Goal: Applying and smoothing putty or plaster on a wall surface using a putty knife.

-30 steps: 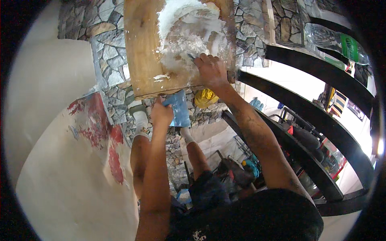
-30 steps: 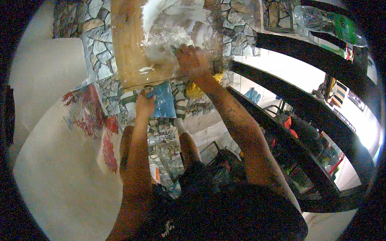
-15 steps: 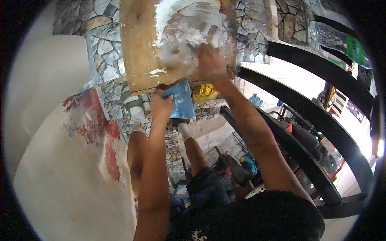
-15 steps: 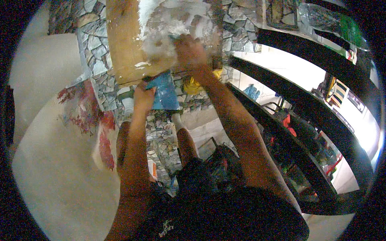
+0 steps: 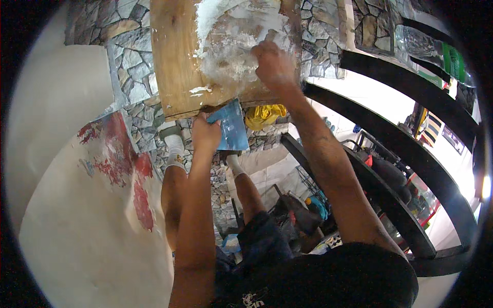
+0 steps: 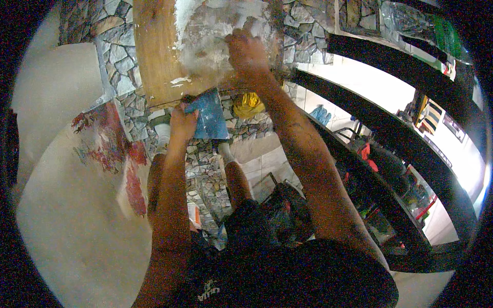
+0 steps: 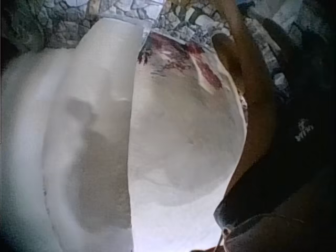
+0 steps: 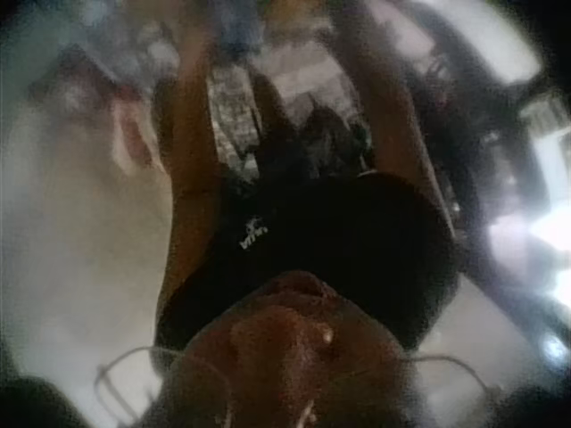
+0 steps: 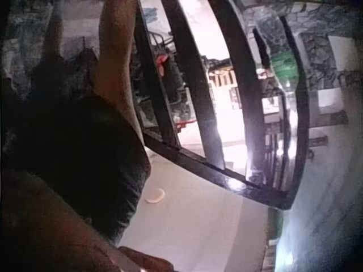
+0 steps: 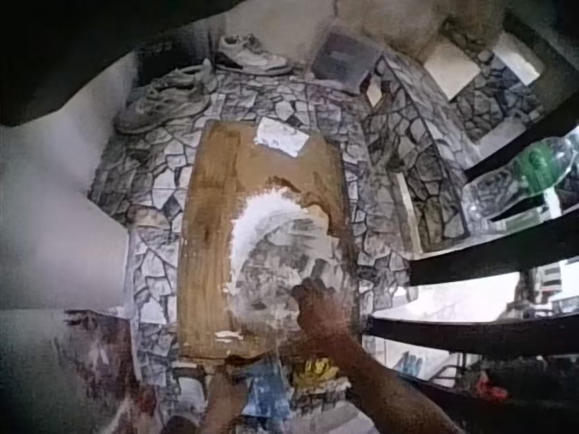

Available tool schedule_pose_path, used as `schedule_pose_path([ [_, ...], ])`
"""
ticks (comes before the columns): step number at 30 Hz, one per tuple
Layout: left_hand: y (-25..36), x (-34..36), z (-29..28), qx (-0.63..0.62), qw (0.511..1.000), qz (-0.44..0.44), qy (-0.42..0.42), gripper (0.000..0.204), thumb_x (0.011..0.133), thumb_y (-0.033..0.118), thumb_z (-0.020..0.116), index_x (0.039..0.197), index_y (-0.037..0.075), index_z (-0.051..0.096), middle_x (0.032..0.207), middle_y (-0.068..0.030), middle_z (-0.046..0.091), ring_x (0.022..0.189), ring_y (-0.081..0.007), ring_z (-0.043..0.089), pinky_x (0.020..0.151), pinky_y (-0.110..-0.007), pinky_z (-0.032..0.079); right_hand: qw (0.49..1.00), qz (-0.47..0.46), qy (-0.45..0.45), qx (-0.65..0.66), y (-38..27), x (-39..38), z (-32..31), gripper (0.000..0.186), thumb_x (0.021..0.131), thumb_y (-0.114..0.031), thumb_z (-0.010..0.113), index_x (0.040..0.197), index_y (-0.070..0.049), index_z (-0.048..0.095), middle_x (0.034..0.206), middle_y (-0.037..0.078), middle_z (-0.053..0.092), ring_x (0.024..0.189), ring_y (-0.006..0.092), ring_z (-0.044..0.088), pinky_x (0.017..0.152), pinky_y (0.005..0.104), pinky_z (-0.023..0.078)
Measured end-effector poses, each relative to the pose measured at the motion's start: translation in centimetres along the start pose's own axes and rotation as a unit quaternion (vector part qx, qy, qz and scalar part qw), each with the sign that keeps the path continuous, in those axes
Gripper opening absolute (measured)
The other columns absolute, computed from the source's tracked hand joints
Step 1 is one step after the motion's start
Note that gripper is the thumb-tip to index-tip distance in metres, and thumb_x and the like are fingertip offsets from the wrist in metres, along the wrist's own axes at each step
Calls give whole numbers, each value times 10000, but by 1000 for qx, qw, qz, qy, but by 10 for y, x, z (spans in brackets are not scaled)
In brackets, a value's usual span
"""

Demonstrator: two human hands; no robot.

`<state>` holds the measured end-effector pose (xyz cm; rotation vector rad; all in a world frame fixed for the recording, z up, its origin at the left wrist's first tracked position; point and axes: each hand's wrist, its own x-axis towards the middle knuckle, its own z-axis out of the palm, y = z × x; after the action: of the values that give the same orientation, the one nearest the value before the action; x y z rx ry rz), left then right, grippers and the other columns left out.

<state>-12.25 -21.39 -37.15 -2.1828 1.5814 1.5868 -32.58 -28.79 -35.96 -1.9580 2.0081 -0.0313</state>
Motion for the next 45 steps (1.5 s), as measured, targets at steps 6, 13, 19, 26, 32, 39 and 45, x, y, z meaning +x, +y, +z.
schedule_pose_path([
  [6, 4, 1, 13, 15, 1000, 20, -9, 287, 680, 132, 606, 925, -6, 547, 912, -219, 566, 881, -365, 532, 759, -400, 414, 992, -88, 88, -5, 37, 3, 6, 241, 629, 2, 488, 839, -76, 575, 889, 93, 540, 893, 269, 518, 724, 371, 442],
  [13, -5, 2, 7, 17, 1000, -11, -24, 297, 683, 143, 606, 930, -10, 541, 910, -217, 566, 877, -365, 534, 748, -398, 417, 999, -41, -15, -22, 7, 4, 4, 324, 626, 19, 482, 921, -76, 578, 939, 100, 539, 943, 272, 500, 768, 363, 427],
  [19, 1, 5, 10, 5, 999, 1, -38, 333, 676, 141, 616, 958, -13, 527, 939, -219, 552, 898, -365, 526, 757, -401, 414, 995, -79, -38, -56, 9, -2, 9, 382, 602, 36, 474, 955, -73, 570, 1016, 103, 517, 974, 284, 480, 841, 371, 397],
  [26, -10, 3, 9, -11, 999, -5, -34, 351, 671, 150, 624, 960, -22, 520, 1018, -237, 506, 923, -379, 507, 762, -404, 410, 996, -89, 7, -25, 19, 16, -22, 364, 582, 40, 480, 913, -67, 583, 948, 104, 539, 960, 275, 484, 832, 347, 406],
  [32, -4, 1, 8, -28, 998, -39, -31, 337, 678, 153, 617, 952, -14, 515, 967, -237, 527, 905, -388, 513, 766, -413, 406, 986, -138, -5, -98, 13, 11, 1, 381, 573, 54, 506, 912, -95, 595, 936, 84, 540, 913, 255, 507, 798, 345, 423],
  [39, 6, -1, 16, -17, 1000, -12, -10, 361, 683, 162, 614, 981, -13, 507, 975, -237, 533, 910, -388, 513, 772, -411, 406, 994, -54, 39, -86, 36, 15, -2, 331, 615, 24, 495, 912, -93, 582, 952, 68, 531, 979, 236, 468, 790, 376, 405],
  [45, -15, 4, 16, -3, 1000, -3, 16, 360, 676, 154, 617, 978, -15, 520, 975, -230, 535, 914, -380, 516, 775, -404, 409, 991, -125, -1, -57, 19, 8, -3, 293, 616, 17, 492, 881, -80, 571, 919, 91, 536, 936, 257, 489, 772, 373, 408],
])
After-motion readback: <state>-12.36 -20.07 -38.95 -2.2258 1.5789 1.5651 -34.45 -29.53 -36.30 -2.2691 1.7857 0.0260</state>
